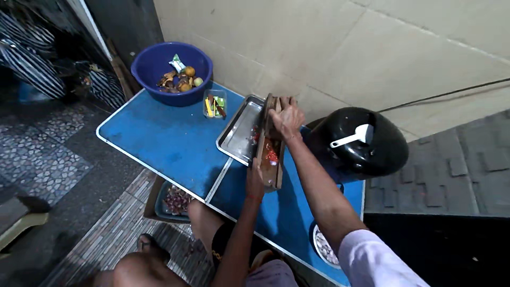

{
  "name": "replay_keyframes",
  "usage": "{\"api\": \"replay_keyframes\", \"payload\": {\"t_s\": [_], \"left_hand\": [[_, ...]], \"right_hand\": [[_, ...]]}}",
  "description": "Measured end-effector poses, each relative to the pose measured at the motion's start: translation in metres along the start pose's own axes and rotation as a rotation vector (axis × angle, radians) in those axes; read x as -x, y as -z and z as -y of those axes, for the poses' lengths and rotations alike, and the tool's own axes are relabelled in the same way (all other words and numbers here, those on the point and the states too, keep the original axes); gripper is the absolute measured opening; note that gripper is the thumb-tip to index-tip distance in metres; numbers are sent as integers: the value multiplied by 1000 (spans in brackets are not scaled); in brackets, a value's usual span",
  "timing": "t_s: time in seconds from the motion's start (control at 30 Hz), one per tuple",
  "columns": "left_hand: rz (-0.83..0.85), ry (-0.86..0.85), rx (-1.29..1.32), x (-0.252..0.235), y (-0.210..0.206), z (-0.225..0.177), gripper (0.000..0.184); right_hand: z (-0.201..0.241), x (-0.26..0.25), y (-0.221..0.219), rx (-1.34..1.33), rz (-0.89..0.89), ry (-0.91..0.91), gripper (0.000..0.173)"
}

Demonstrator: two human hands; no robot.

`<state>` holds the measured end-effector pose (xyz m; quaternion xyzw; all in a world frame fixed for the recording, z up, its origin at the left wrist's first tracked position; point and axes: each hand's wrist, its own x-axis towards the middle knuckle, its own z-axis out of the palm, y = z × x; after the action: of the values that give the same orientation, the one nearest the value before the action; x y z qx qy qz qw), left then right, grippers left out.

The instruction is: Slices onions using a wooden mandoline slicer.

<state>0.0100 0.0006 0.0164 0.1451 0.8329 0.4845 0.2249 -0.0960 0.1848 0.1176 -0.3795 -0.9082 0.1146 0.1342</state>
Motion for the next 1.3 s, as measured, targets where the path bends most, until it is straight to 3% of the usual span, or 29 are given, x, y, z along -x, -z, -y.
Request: {"api": "replay_keyframes", "payload": {"t_s": [0.23, 0.37, 0.47, 0.6, 0.7, 0.77, 0.97, 1.07, 1.2, 1.3], "left_hand": [[-43, 11, 46, 1, -3, -3, 48], [-6, 51, 5, -6, -11, 5, 49], [-29, -11, -17, -10, -15, 13, 49], [-90, -44, 61, -5, -14, 10, 47], [-41, 0, 20, 1, -4, 0, 47], [-27, 6, 8, -2, -7, 3, 48], [32, 40, -53, -3, -6, 3, 51], [-23, -8, -27, 0, -5, 0, 50], [-22, 0, -52, -3, -9, 4, 50], [-3, 3, -69, -6, -13, 7, 52]], "right_hand": [[-12, 68, 15, -128, -1, 122, 69], [-5, 29, 2, -43, -13, 16, 68], [1, -8, 3, -36, 10, -7, 67], [-2, 19, 13, -82, 16, 66, 69], [-10, 64, 15, -111, 12, 101, 70], [-10, 67, 12, -101, -11, 89, 70], [-1, -19, -2, -57, 11, -4, 67], [-3, -2, 7, -78, 22, 38, 70], [-9, 64, 13, -90, 6, 101, 70], [-11, 52, 6, -58, -5, 53, 70]]}}
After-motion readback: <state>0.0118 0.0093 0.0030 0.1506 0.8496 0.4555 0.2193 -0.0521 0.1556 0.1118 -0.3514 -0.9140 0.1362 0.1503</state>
